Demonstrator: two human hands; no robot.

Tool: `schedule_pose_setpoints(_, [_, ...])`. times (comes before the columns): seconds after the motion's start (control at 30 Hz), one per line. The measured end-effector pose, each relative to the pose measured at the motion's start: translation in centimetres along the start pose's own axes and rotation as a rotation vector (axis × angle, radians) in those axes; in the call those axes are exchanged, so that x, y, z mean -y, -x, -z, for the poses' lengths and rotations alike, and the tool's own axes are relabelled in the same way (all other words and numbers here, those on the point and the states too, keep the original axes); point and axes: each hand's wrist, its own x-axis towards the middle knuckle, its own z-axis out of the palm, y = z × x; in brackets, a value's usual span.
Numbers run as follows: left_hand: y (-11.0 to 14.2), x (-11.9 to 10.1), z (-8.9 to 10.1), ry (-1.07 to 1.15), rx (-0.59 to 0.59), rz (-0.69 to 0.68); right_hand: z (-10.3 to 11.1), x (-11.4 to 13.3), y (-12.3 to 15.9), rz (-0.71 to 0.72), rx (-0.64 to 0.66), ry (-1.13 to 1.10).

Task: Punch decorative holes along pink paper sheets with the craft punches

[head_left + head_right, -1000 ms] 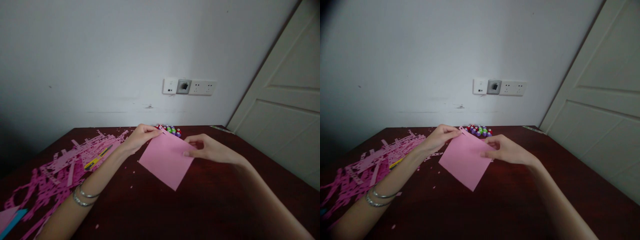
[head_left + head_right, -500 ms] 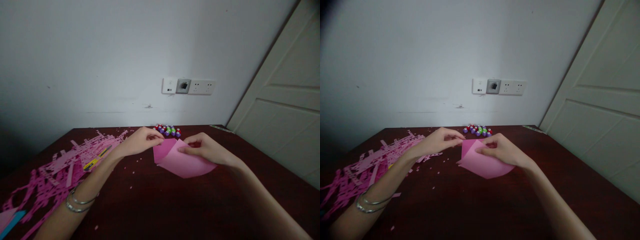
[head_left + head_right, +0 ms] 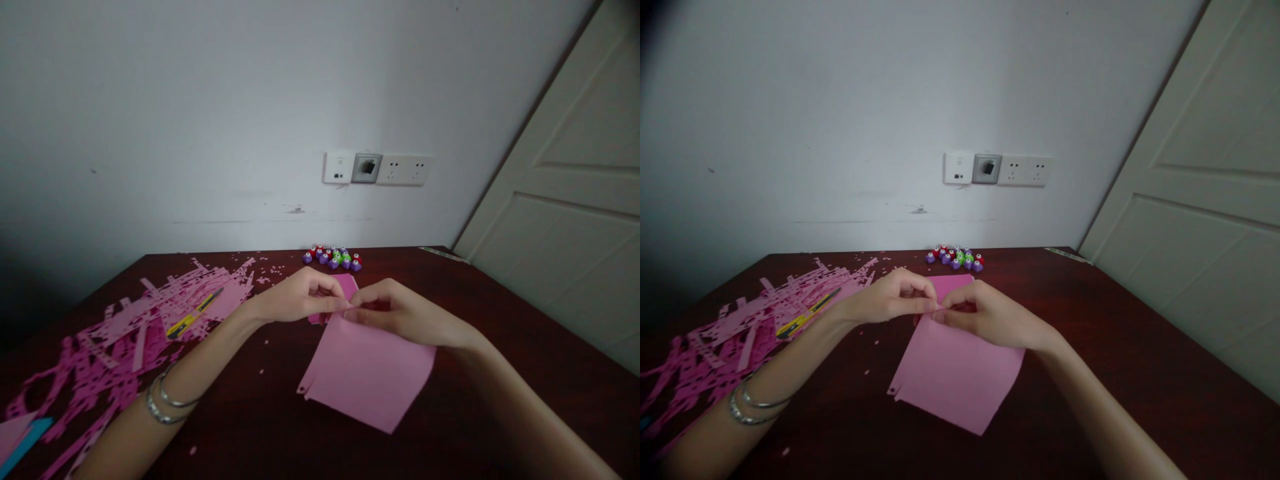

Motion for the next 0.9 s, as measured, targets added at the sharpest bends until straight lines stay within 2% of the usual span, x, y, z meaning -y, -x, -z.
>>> schedule_pose_setpoints(0.2, [0.0,0.2,-0.6,0.144,0.035,-0.019,0.1,-0.2,0.1,0.031,0.044,-0.053])
schedule_pose_setpoints(0.63, [-0.2,1.2,-1.0,0.388,0.045,-0.061,-0.9,0.1,-0.2,0.145,-0.056,-0.145])
schedule_pose_setpoints(0.77, [-0.1,0.7,-0.9,0.335,0.015,-0.038,-0.5,-0.2,-0.1,0.125,-0.036,-0.108])
schedule_pose_setpoints(0.9, [0.0,-0.2,-0.7,0.128,-0.024,-0.010,0.1,-0.6,0.0,0.043,0.036,-0.039])
